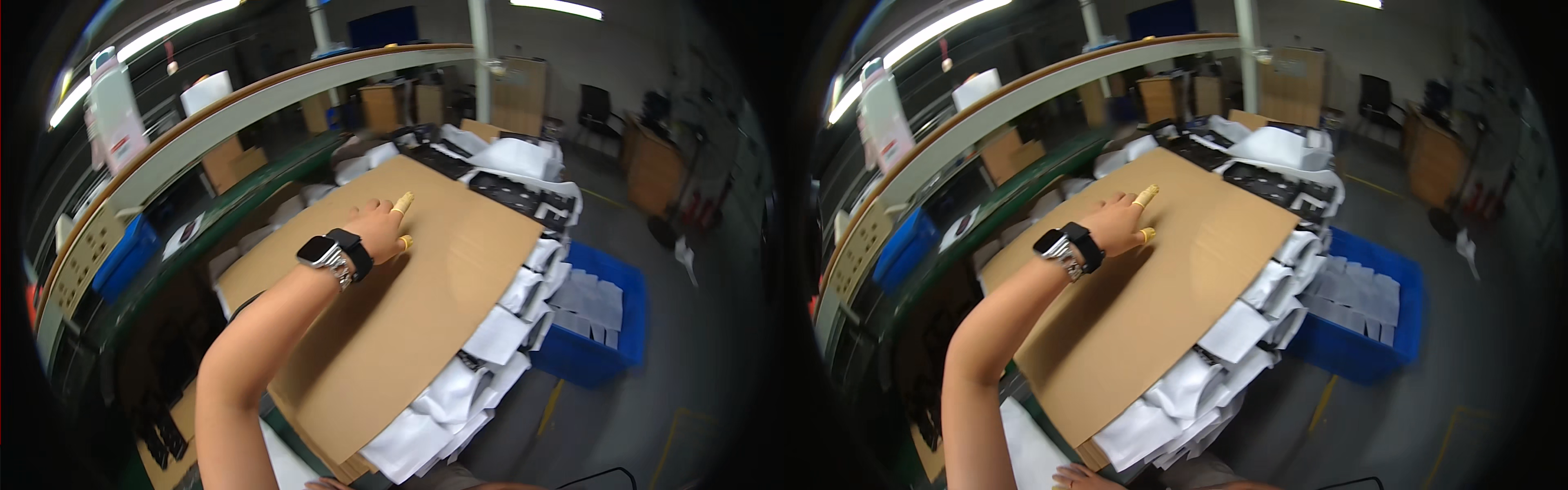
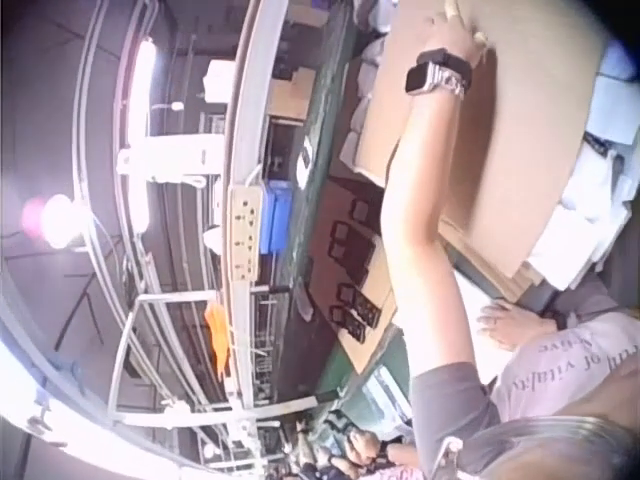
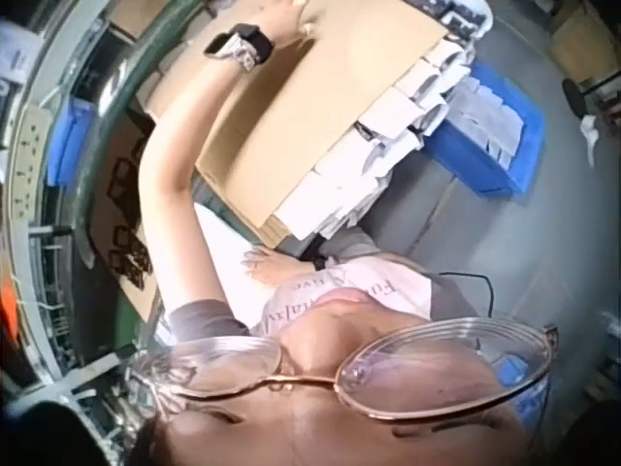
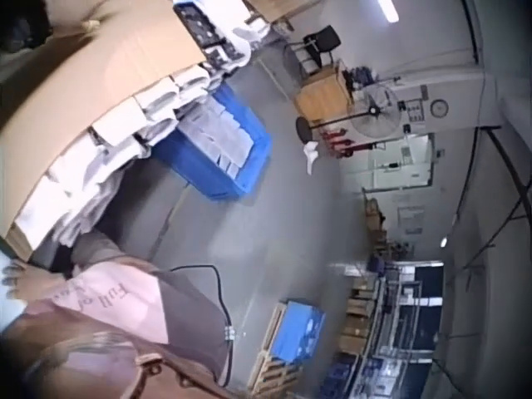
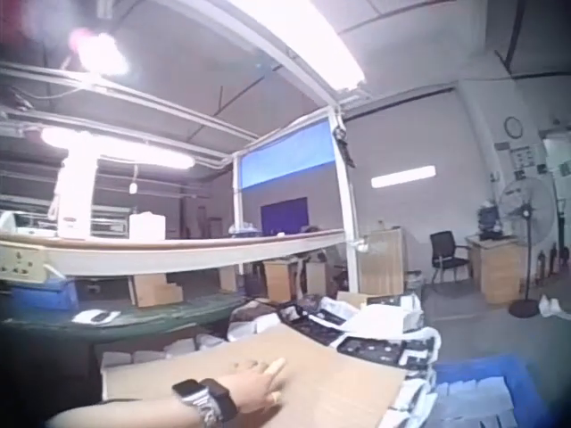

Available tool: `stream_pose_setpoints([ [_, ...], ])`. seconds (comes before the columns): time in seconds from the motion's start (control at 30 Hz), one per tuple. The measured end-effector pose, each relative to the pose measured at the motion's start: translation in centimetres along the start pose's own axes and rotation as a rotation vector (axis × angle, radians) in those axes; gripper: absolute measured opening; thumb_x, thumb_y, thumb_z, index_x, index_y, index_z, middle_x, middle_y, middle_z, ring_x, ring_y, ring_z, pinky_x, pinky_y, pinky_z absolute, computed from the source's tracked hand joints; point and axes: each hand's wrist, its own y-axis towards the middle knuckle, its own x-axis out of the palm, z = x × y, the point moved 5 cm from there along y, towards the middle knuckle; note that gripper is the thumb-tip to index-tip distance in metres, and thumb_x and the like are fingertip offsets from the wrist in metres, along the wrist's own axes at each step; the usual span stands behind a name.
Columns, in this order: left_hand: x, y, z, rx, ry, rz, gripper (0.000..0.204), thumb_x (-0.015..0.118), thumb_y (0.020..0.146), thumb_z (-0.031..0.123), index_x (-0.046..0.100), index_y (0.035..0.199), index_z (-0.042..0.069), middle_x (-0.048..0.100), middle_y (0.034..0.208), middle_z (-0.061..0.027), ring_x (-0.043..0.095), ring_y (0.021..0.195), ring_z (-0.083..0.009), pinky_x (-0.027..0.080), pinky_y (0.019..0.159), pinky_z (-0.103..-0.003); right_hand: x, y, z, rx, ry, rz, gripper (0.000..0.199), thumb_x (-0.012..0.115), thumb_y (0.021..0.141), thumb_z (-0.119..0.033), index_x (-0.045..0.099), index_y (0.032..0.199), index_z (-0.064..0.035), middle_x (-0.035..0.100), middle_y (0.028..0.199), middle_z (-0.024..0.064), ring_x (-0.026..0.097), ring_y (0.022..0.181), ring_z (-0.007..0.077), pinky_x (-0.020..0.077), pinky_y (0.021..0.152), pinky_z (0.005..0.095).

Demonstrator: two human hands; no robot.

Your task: Manually assemble and check plastic components of a device housing at a manufacturing station.

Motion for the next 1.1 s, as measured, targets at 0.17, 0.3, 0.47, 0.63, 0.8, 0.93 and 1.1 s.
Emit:
stream_pose_setpoints([
  [0.17,4.5,10.1,5.5,0.120,0.034,0.059,0.070,0.059,0.081,0.029,0.030,0.141,0.007,0.032,0.142,-0.0175,0.030,0.131,-0.0337,0.035,0.100,-0.054,2.1,-0.7,4.4,0.152,0.030,0.092,0.038,0.053,0.078,-0.030,0.061,0.107,-0.0074,0.052,0.124,0.0149,0.039,0.124,0.0297,0.0269,0.105,0.0449],
  [0.3,4.3,15.3,9.1,0.145,0.001,0.220,0.068,0.064,0.077,0.029,0.039,0.136,0.006,0.024,0.149,-0.0119,0.023,0.136,-0.0327,0.035,0.101,-0.054,4.2,-1.0,6.8,0.260,0.072,0.119,0.038,0.054,0.077,-0.031,0.060,0.108,-0.0092,0.051,0.125,0.0138,0.039,0.124,0.0293,0.0275,0.105,0.0448],
  [0.47,3.5,18.4,11.8,0.189,-0.099,0.181,0.079,0.066,0.071,0.020,0.030,0.142,0.016,0.031,0.146,-0.0048,0.023,0.137,-0.0313,0.032,0.101,-0.055,7.5,-3.3,8.8,0.378,0.179,0.105,0.039,0.054,0.077,-0.033,0.060,0.109,-0.0114,0.050,0.125,0.0124,0.038,0.124,0.0288,0.0282,0.105,0.0446],
  [0.63,4.4,19.2,12.8,0.218,0.023,-0.015,0.072,0.063,0.068,0.027,0.042,0.134,0.010,0.024,0.150,-0.0064,0.015,0.139,-0.0329,0.020,0.107,-0.058,11.4,-3.4,8.4,0.452,0.336,0.110,0.040,0.055,0.076,-0.035,0.059,0.110,-0.0137,0.049,0.126,0.0110,0.037,0.125,0.0283,0.0289,0.105,0.0444],
  [0.8,4.5,18.7,12.3,0.372,-0.005,0.018,0.063,0.063,0.067,0.034,0.051,0.123,0.006,0.033,0.145,-0.0078,0.019,0.139,-0.0278,0.012,0.107,-0.063,14.3,-2.6,8.9,0.488,0.463,0.118,0.041,0.056,0.076,-0.037,0.059,0.111,-0.0159,0.049,0.126,0.0096,0.036,0.125,0.0277,0.0296,0.104,0.0442],
  [0.93,3.8,18.3,11.9,0.288,-0.082,-0.150,0.074,0.065,0.065,0.037,0.041,0.128,0.006,0.046,0.129,-0.0149,0.043,0.123,-0.0285,0.027,0.104,-0.049,16.5,-1.7,9.2,0.513,0.561,0.114,0.041,0.056,0.076,-0.039,0.058,0.111,-0.0177,0.048,0.126,0.0085,0.036,0.126,0.0273,0.0301,0.104,0.0440],
  [1.1,2.2,14.8,12.8,0.513,0.016,-0.089,0.076,0.075,0.061,0.045,0.052,0.116,-0.002,0.053,0.118,-0.0211,0.056,0.104,-0.0361,0.045,0.088,-0.042,19.2,0.0,9.3,0.543,0.690,0.095,0.042,0.057,0.075,-0.040,0.058,0.112,-0.0199,0.047,0.127,0.0072,0.035,0.126,0.0268,0.0309,0.104,0.0438],
])
